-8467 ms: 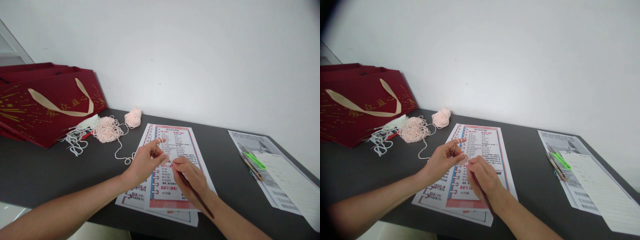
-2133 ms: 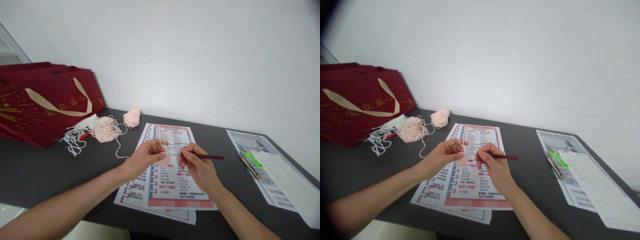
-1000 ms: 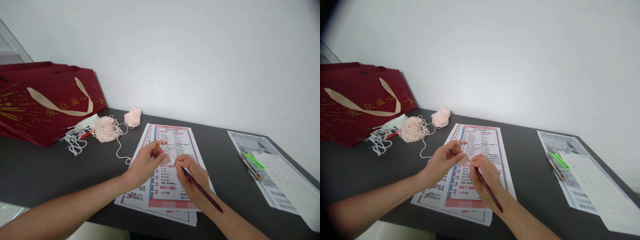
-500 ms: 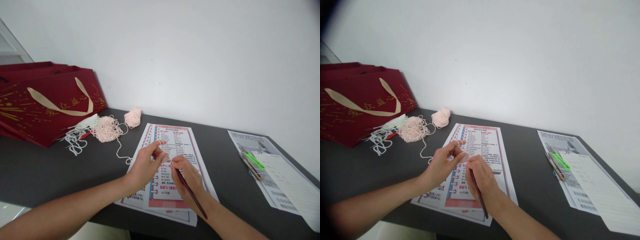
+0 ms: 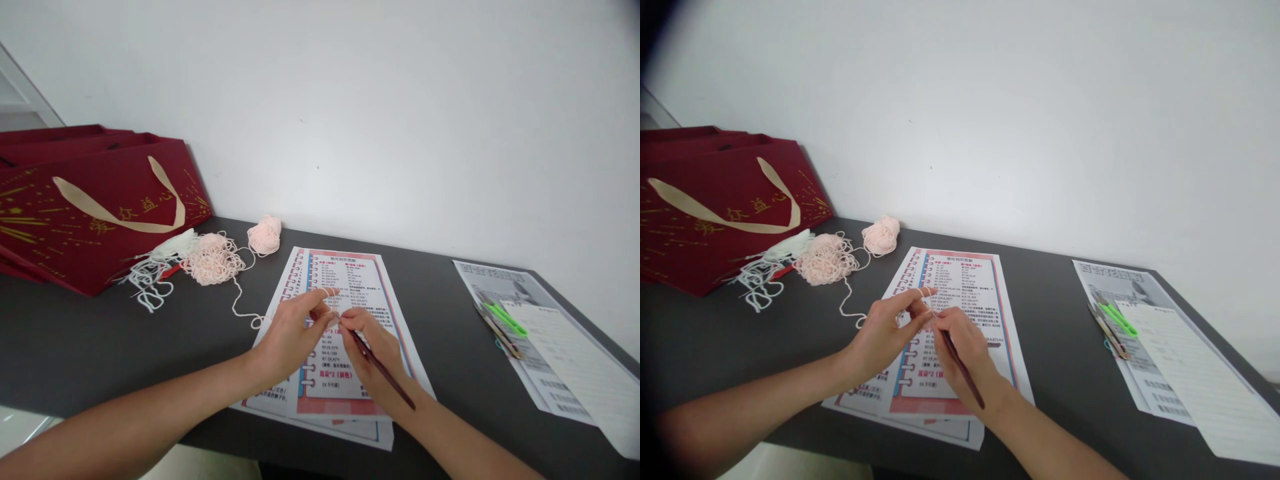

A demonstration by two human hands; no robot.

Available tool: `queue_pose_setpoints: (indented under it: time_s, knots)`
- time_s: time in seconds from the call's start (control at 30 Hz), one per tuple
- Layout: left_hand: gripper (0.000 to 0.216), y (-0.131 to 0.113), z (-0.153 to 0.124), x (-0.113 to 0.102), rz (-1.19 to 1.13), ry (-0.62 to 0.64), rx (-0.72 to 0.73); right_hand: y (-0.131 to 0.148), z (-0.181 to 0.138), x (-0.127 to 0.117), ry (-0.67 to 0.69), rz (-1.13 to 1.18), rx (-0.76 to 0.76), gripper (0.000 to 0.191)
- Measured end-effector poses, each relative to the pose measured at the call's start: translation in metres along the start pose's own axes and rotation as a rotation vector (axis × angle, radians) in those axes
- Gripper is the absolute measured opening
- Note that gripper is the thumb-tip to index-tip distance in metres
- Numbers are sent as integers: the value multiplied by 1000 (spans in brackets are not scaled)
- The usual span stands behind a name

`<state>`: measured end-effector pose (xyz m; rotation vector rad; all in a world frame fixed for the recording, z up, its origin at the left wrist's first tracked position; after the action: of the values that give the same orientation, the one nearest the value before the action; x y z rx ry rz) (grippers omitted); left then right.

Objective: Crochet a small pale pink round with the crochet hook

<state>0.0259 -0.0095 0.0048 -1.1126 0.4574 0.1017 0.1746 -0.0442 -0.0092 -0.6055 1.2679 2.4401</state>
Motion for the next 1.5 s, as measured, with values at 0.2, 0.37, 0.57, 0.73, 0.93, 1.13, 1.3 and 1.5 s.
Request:
queue_pose_setpoints:
  time_s: [0.2,0.37,0.57,0.73,0.93,1.13,1.3,1.5]
  knots:
    - [37,8,7,1,-310,16,-220,-5,5,-4,60,-37,-119,18]
    - [39,10,9,6,-837,72,-565,-7,11,-12,205,-262,-352,23]
    - [31,13,5,10,-842,7,-547,1,8,-2,102,-494,-387,21]
    - [32,16,5,8,-543,-53,-380,1,4,4,39,-255,-203,17]
    - [19,5,10,0,-401,-54,-261,-12,10,0,-87,526,303,6]
    - [12,7,11,-6,-277,-55,-153,-8,10,-1,-120,796,474,9]
    - [14,6,9,-7,-99,-58,-52,-5,3,-7,-132,391,288,3]
    - [15,5,11,-9,-80,-44,-44,-8,13,-7,-98,777,566,14]
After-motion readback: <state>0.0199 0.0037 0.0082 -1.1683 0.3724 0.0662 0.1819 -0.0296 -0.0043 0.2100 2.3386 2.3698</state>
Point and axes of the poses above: each hand's wrist, its own z-axis towards the middle knuckle, its own x-axis out of the palm, y = z × x, the point moved 2 cm from there along z, towards the middle knuckle, and after that the axes turned 5 degrees about x, right-handed, at the moved point
